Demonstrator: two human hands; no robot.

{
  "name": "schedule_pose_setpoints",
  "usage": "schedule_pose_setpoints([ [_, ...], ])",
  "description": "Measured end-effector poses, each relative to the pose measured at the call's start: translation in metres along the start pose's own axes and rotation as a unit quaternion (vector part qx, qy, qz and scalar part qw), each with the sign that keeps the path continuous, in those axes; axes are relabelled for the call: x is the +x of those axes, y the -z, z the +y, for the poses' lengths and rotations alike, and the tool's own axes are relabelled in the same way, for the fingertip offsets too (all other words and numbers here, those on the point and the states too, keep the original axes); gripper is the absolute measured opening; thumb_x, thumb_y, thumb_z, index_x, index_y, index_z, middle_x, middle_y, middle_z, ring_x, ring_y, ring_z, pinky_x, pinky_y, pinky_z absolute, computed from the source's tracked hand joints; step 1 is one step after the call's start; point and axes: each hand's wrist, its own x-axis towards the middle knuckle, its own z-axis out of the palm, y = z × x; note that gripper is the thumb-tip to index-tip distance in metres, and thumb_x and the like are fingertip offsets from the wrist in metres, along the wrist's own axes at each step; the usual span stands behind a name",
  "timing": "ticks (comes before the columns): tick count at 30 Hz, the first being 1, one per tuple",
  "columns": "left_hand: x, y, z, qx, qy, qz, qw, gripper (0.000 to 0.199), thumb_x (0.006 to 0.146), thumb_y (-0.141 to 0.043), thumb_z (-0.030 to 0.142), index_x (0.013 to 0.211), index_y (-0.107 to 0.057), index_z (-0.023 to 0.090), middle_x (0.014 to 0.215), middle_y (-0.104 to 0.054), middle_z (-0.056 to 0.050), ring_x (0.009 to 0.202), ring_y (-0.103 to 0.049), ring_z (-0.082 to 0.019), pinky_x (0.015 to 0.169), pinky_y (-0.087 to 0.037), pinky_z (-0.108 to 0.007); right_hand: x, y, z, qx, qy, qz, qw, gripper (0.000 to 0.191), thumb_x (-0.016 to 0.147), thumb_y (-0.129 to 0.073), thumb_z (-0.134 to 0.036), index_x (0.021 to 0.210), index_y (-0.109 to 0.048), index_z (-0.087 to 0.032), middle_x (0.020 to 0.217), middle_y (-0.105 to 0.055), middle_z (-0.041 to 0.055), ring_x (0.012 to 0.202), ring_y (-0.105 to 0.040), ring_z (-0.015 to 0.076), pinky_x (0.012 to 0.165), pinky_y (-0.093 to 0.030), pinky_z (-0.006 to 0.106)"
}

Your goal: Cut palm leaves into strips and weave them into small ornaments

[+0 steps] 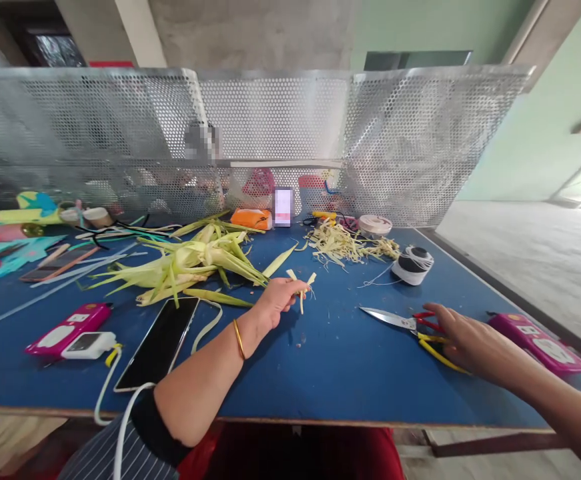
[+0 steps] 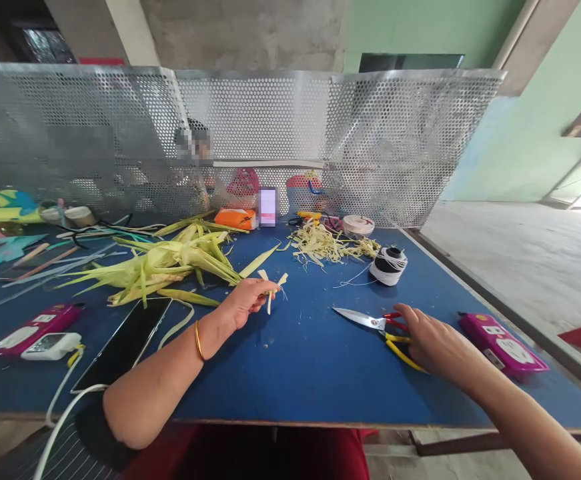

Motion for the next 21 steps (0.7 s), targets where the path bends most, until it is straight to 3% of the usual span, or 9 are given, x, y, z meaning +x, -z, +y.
schedule_pose_setpoints([
  [2, 0.002, 0.001, -0.001, -0.005, 0.004, 0.008, 1.000, 0.019, 0.060, -0.070, 0.030, 0.058, -0.060, 0.014, 0.052, -0.048, 0.004, 0.043, -0.023, -0.003, 0.044, -0.010, -0.022, -0.005, 0.002, -0.008, 0.105, -0.021, -0.036, 0.994, 0.050, 0.070, -0.058, -0.018, 0.116, -0.062, -0.035, 0.108, -0.073, 0.0137, 0.080, -0.072, 0.0278, 0.057, -0.050, 0.034],
  [4, 0.003, 0.002, -0.001, -0.004, 0.011, 0.010, 1.000, 0.019, 0.059, -0.071, 0.030, 0.059, -0.060, 0.014, 0.053, -0.049, 0.004, 0.043, -0.022, -0.003, 0.045, -0.010, -0.022, -0.012, 0.006, -0.028, 0.266, -0.053, -0.048, 0.961, 0.053, 0.074, -0.062, -0.032, 0.126, -0.057, -0.034, 0.108, -0.072, 0.0109, 0.077, -0.070, 0.0270, 0.060, -0.051, 0.035],
  [6, 0.003, 0.002, -0.001, -0.003, 0.015, 0.003, 1.000, 0.020, 0.058, -0.071, 0.031, 0.060, -0.061, 0.014, 0.055, -0.052, 0.003, 0.044, -0.023, -0.003, 0.045, -0.010, -0.022, -0.017, 0.011, -0.058, 0.468, -0.101, -0.092, 0.873, 0.062, 0.074, -0.066, -0.045, 0.132, -0.052, -0.030, 0.090, -0.070, 0.0065, 0.064, -0.064, 0.0220, 0.052, -0.049, 0.032],
  [10, 0.001, 0.001, 0.000, -0.009, 0.015, -0.002, 1.000, 0.028, 0.055, -0.073, 0.036, 0.068, -0.067, 0.012, 0.065, -0.060, 0.000, 0.044, -0.025, -0.002, 0.045, -0.009, -0.021, -0.014, 0.029, -0.119, 0.712, -0.181, -0.237, 0.636, 0.054, 0.069, -0.077, -0.051, 0.113, -0.058, -0.028, 0.068, -0.052, -0.0024, 0.048, -0.040, 0.0095, 0.041, -0.031, 0.021],
  [11, 0.002, 0.001, 0.000, -0.011, 0.015, 0.002, 1.000, 0.030, 0.055, -0.073, 0.037, 0.070, -0.068, 0.011, 0.067, -0.060, -0.001, 0.044, -0.025, -0.001, 0.045, -0.009, -0.021, -0.011, 0.032, -0.129, 0.739, -0.179, -0.260, 0.595, 0.053, 0.066, -0.081, -0.051, 0.107, -0.058, -0.026, 0.068, -0.050, -0.0037, 0.046, -0.034, 0.0063, 0.040, -0.026, 0.019],
  [13, 0.003, 0.003, 0.000, -0.016, 0.015, 0.010, 1.000, 0.034, 0.055, -0.074, 0.038, 0.074, -0.069, 0.010, 0.068, -0.061, -0.001, 0.044, -0.025, -0.001, 0.045, -0.009, -0.021, -0.005, 0.036, -0.142, 0.767, -0.169, -0.291, 0.547, 0.050, 0.065, -0.082, -0.053, 0.097, -0.058, -0.023, 0.067, -0.047, -0.0046, 0.048, -0.031, 0.0041, 0.042, -0.023, 0.018],
  [15, 0.005, 0.005, -0.001, -0.022, 0.009, 0.014, 1.000, 0.037, 0.056, -0.074, 0.039, 0.078, -0.071, 0.010, 0.071, -0.062, -0.002, 0.044, -0.025, -0.001, 0.044, -0.009, -0.021, -0.001, 0.037, -0.146, 0.776, -0.153, -0.306, 0.530, 0.051, 0.069, -0.078, -0.059, 0.096, -0.057, -0.021, 0.067, -0.046, -0.0044, 0.051, -0.035, 0.0045, 0.046, -0.027, 0.018],
  [17, 0.007, 0.006, -0.003, -0.031, 0.001, 0.011, 0.999, 0.038, 0.060, -0.074, 0.041, 0.082, -0.072, 0.010, 0.075, -0.064, -0.004, 0.044, -0.026, -0.001, 0.044, -0.008, -0.021, 0.001, 0.036, -0.145, 0.769, -0.132, -0.316, 0.540, 0.054, 0.071, -0.074, -0.063, 0.100, -0.057, -0.021, 0.069, -0.047, -0.0037, 0.053, -0.037, 0.0051, 0.047, -0.030, 0.018],
  [21, 0.010, 0.009, -0.005, -0.046, -0.013, 0.006, 0.999, 0.036, 0.067, -0.072, 0.043, 0.083, -0.074, 0.012, 0.079, -0.066, -0.005, 0.044, -0.026, 0.000, 0.043, -0.008, -0.020, 0.006, 0.040, -0.149, 0.697, -0.090, -0.304, 0.643, 0.063, 0.071, -0.072, -0.067, 0.109, -0.054, -0.020, 0.066, -0.042, -0.0065, 0.049, -0.033, 0.0045, 0.041, -0.028, 0.017],
])
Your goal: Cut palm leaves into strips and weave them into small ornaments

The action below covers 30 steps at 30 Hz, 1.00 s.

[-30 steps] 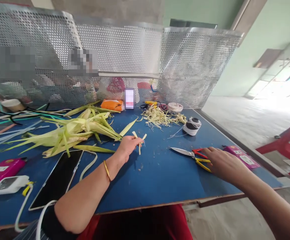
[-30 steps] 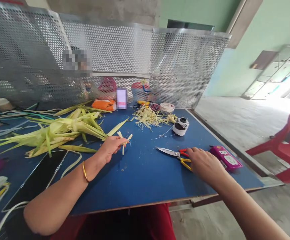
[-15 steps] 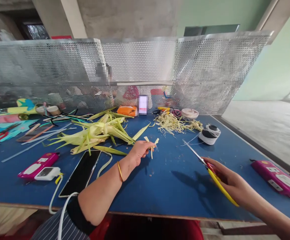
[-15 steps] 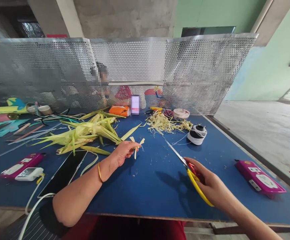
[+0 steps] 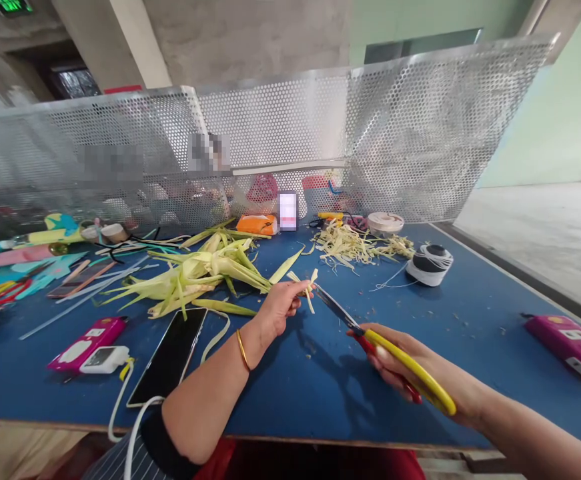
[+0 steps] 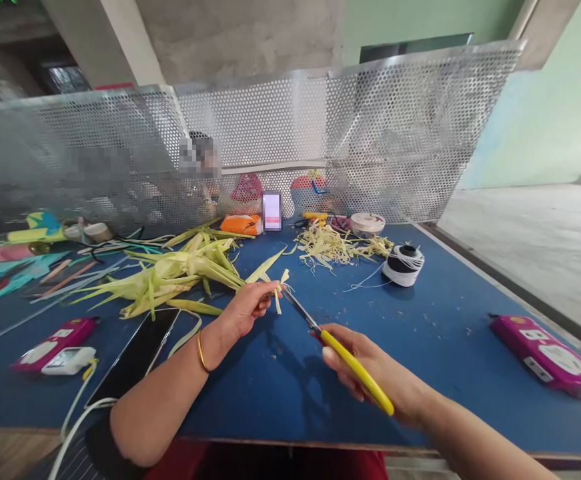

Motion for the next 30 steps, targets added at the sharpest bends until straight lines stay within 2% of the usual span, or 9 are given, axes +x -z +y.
schedule_pose_setpoints([
  [5, -0.001, -0.001, 0.002, -0.003, 0.006, 0.009, 1.000, 0.032, 0.069, -0.070, 0.040, 0.085, -0.076, 0.013, 0.079, -0.067, -0.006, 0.044, -0.027, -0.001, 0.043, -0.009, -0.020, 0.007, -0.012, -0.013, -0.126, -0.013, 0.039, 0.991, 0.070, 0.070, -0.060, -0.079, 0.104, -0.050, -0.019, 0.055, -0.036, -0.0105, 0.040, -0.034, 0.0053, 0.034, -0.030, 0.017],
  [11, -0.005, -0.004, 0.004, 0.002, 0.007, 0.018, 1.000, 0.033, 0.066, -0.071, 0.038, 0.084, -0.076, 0.011, 0.079, -0.070, -0.009, 0.043, -0.027, -0.001, 0.043, -0.010, -0.020, 0.012, -0.014, -0.012, -0.154, -0.017, 0.055, 0.986, 0.073, 0.069, -0.055, -0.083, 0.104, -0.050, -0.019, 0.050, -0.035, -0.0120, 0.038, -0.035, 0.0061, 0.032, -0.031, 0.017],
  [16, -0.007, -0.006, 0.003, -0.006, 0.010, 0.031, 0.999, 0.033, 0.064, -0.071, 0.038, 0.082, -0.075, 0.011, 0.079, -0.071, -0.009, 0.043, -0.028, -0.001, 0.044, -0.011, -0.020, 0.014, -0.015, -0.009, -0.160, 0.001, 0.053, 0.986, 0.066, 0.071, -0.058, -0.079, 0.097, -0.050, -0.019, 0.051, -0.037, -0.0113, 0.038, -0.034, 0.0057, 0.034, -0.030, 0.018],
  [25, -0.010, -0.010, 0.005, -0.016, 0.014, 0.019, 1.000, 0.028, 0.062, -0.070, 0.035, 0.073, -0.069, 0.009, 0.073, -0.069, -0.009, 0.043, -0.028, -0.002, 0.043, -0.010, -0.020, 0.024, -0.011, -0.002, -0.213, 0.060, 0.101, 0.970, 0.051, 0.075, -0.067, -0.063, 0.097, -0.060, -0.018, 0.061, -0.039, -0.0072, 0.048, -0.035, 0.0065, 0.041, -0.030, 0.020],
  [30, -0.008, -0.011, 0.001, 0.001, 0.020, 0.019, 1.000, 0.021, 0.062, -0.065, 0.031, 0.069, -0.066, 0.011, 0.069, -0.068, -0.007, 0.041, -0.025, -0.002, 0.043, -0.009, -0.021, 0.030, -0.012, 0.001, -0.215, 0.056, 0.107, 0.969, 0.048, 0.078, -0.066, -0.061, 0.098, -0.060, -0.018, 0.062, -0.041, -0.0070, 0.048, -0.035, 0.0067, 0.040, -0.028, 0.021],
])
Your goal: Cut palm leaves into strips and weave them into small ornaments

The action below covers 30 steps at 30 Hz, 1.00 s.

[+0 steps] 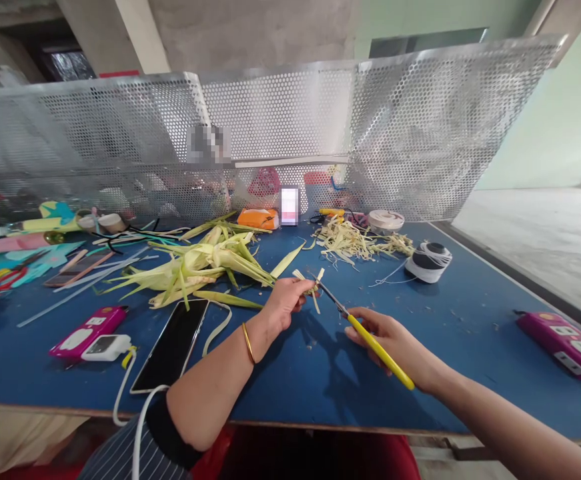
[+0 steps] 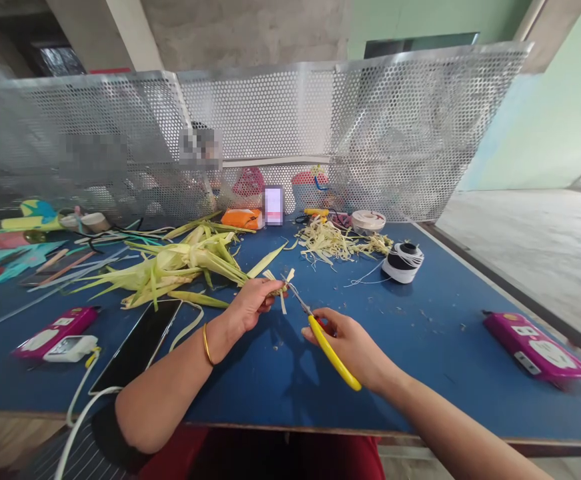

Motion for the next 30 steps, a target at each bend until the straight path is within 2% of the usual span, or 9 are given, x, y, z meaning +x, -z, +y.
schedule_pose_setpoints([
  [9, 0.002, 0.001, -0.001, 0.013, -0.003, 0.001, 1.000, 0.017, 0.064, -0.064, 0.028, 0.068, -0.066, 0.011, 0.066, -0.065, -0.006, 0.041, -0.027, -0.002, 0.042, -0.012, -0.021, 0.000, -0.005, -0.001, 0.004, -0.002, 0.008, 1.000, 0.047, 0.077, -0.066, -0.061, 0.097, -0.064, -0.018, 0.060, -0.042, -0.0065, 0.047, -0.032, 0.0070, 0.041, -0.027, 0.022],
  [15, 0.002, 0.000, 0.000, 0.013, 0.003, 0.000, 1.000, 0.016, 0.063, -0.066, 0.027, 0.065, -0.065, 0.011, 0.063, -0.065, -0.005, 0.041, -0.027, -0.003, 0.043, -0.013, -0.021, 0.001, -0.001, 0.003, -0.023, 0.029, 0.026, 0.999, 0.042, 0.073, -0.069, -0.058, 0.091, -0.070, -0.019, 0.065, -0.057, -0.0013, 0.058, -0.046, 0.0134, 0.050, -0.035, 0.023],
  [21, 0.004, 0.002, -0.002, 0.002, 0.000, -0.016, 1.000, 0.018, 0.063, -0.070, 0.029, 0.065, -0.064, 0.012, 0.063, -0.065, -0.005, 0.042, -0.028, -0.003, 0.044, -0.013, -0.021, -0.002, -0.002, 0.003, -0.035, 0.025, 0.028, 0.999, 0.045, 0.075, -0.067, -0.061, 0.088, -0.069, -0.018, 0.058, -0.050, -0.0033, 0.053, -0.041, 0.0112, 0.048, -0.032, 0.023],
  [23, 0.005, 0.004, -0.003, -0.006, -0.009, -0.033, 0.999, 0.021, 0.064, -0.072, 0.031, 0.068, -0.067, 0.012, 0.066, -0.067, -0.005, 0.043, -0.029, -0.003, 0.043, -0.015, -0.020, -0.001, -0.001, 0.003, -0.038, 0.030, 0.050, 0.998, 0.046, 0.077, -0.065, -0.061, 0.091, -0.068, -0.018, 0.058, -0.048, -0.0039, 0.051, -0.038, 0.0101, 0.046, -0.031, 0.023],
  [26, 0.006, 0.006, -0.002, -0.031, -0.015, -0.047, 0.998, 0.024, 0.069, -0.074, 0.034, 0.074, -0.071, 0.011, 0.075, -0.069, -0.006, 0.049, -0.039, -0.004, 0.044, -0.023, -0.019, 0.004, 0.008, 0.005, -0.057, 0.034, 0.113, 0.991, 0.047, 0.081, -0.059, -0.062, 0.097, -0.067, -0.018, 0.057, -0.047, -0.0040, 0.048, -0.038, 0.0102, 0.046, -0.031, 0.024],
  [30, 0.006, 0.009, 0.003, -0.081, 0.020, -0.053, 0.995, 0.017, 0.073, -0.073, 0.028, 0.079, -0.073, 0.011, 0.083, -0.069, -0.007, 0.056, -0.050, -0.005, 0.047, -0.034, -0.017, 0.007, 0.030, 0.013, -0.161, 0.037, 0.171, 0.971, 0.049, 0.079, -0.061, -0.060, 0.106, -0.070, -0.020, 0.067, -0.063, 0.0014, 0.058, -0.052, 0.0160, 0.053, -0.039, 0.027],
])
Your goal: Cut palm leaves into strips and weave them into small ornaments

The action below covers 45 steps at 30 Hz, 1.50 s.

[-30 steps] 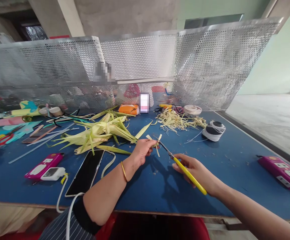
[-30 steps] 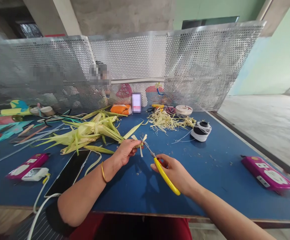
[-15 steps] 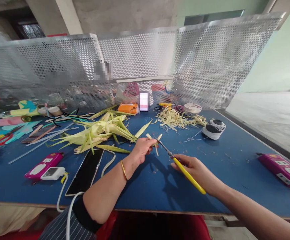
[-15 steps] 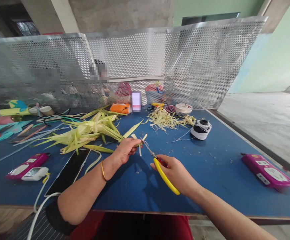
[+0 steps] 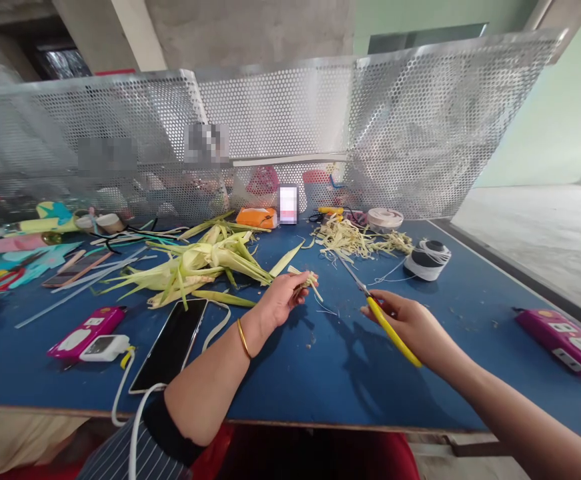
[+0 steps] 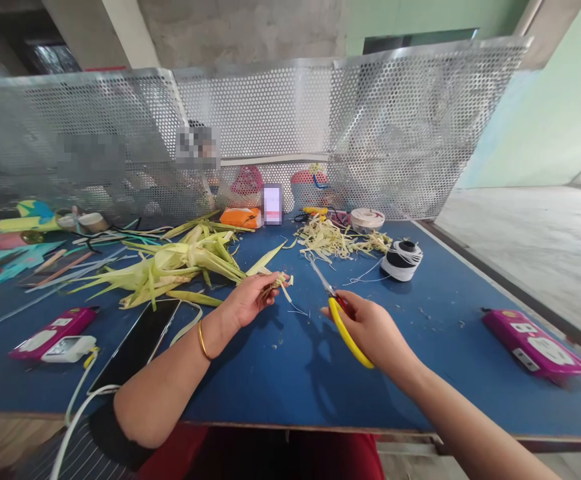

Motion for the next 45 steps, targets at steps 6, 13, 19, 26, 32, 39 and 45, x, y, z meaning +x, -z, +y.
schedule_pose_setpoints([
  [6, 0.001, 0.005, 0.008, -0.012, -0.054, 0.048, 0.997, 0.013, 0.069, -0.077, 0.017, 0.080, -0.073, 0.013, 0.092, -0.073, -0.008, 0.061, -0.055, -0.005, 0.050, -0.039, -0.015, -0.009, 0.022, 0.017, -0.115, 0.039, -0.095, 0.988, 0.047, 0.073, -0.067, -0.049, 0.113, -0.073, -0.025, 0.068, -0.069, 0.0014, 0.060, -0.057, 0.0195, 0.057, -0.040, 0.028],
  [13, 0.005, 0.008, 0.007, -0.082, -0.051, 0.054, 0.994, 0.015, 0.066, -0.081, 0.018, 0.078, -0.072, 0.014, 0.091, -0.074, -0.006, 0.064, -0.062, -0.007, 0.052, -0.042, -0.017, 0.022, 0.031, 0.021, -0.019, 0.054, -0.267, 0.962, 0.038, 0.066, -0.075, -0.045, 0.097, -0.078, -0.022, 0.068, -0.069, -0.0005, 0.062, -0.059, 0.0184, 0.057, -0.044, 0.026],
  [19, 0.008, 0.015, 0.012, -0.176, -0.036, 0.070, 0.981, 0.005, 0.076, -0.074, 0.017, 0.079, -0.070, 0.014, 0.079, -0.068, -0.002, 0.057, -0.057, -0.005, 0.048, -0.041, -0.016, 0.074, 0.019, 0.025, 0.004, -0.002, -0.039, 0.999, 0.052, 0.068, -0.072, -0.052, 0.106, -0.076, -0.018, 0.081, -0.074, 0.0052, 0.071, -0.064, 0.0218, 0.062, -0.049, 0.029],
  [26, 0.008, 0.019, 0.020, -0.232, -0.041, 0.105, 0.966, 0.005, 0.080, -0.070, 0.018, 0.078, -0.069, 0.014, 0.075, -0.065, 0.000, 0.053, -0.054, -0.002, 0.045, -0.038, -0.014, 0.081, -0.013, 0.009, 0.002, 0.066, -0.266, 0.962, 0.048, 0.071, -0.072, -0.048, 0.110, -0.075, -0.019, 0.088, -0.075, 0.0019, 0.079, -0.066, 0.0206, 0.072, -0.052, 0.030],
  [32, 0.005, 0.018, 0.020, -0.239, -0.016, 0.101, 0.966, 0.010, 0.083, -0.067, 0.018, 0.074, -0.068, 0.012, 0.070, -0.064, 0.000, 0.051, -0.053, -0.003, 0.044, -0.038, -0.014, 0.107, -0.010, 0.008, -0.059, 0.010, -0.015, 0.998, 0.047, 0.074, -0.066, -0.050, 0.108, -0.074, -0.019, 0.090, -0.075, 0.0076, 0.081, -0.067, 0.0240, 0.065, -0.048, 0.029],
  [39, 0.004, 0.016, 0.017, -0.232, -0.018, 0.097, 0.968, 0.006, 0.079, -0.072, 0.018, 0.075, -0.069, 0.013, 0.074, -0.066, -0.001, 0.052, -0.054, -0.003, 0.045, -0.039, -0.015, 0.080, 0.026, 0.006, 0.014, 0.042, -0.411, 0.910, 0.049, 0.072, -0.074, -0.048, 0.112, -0.073, -0.018, 0.088, -0.071, 0.0015, 0.081, -0.063, 0.0184, 0.073, -0.050, 0.029],
  [45, 0.006, 0.014, 0.011, -0.199, -0.021, 0.090, 0.976, 0.008, 0.079, -0.073, 0.021, 0.078, -0.071, 0.013, 0.075, -0.067, -0.002, 0.052, -0.052, -0.003, 0.045, -0.037, -0.015, 0.107, 0.016, 0.033, -0.018, -0.015, -0.019, 1.000, 0.059, 0.067, -0.075, -0.049, 0.114, -0.065, -0.015, 0.074, -0.064, 0.0008, 0.068, -0.058, 0.0180, 0.062, -0.047, 0.029],
])
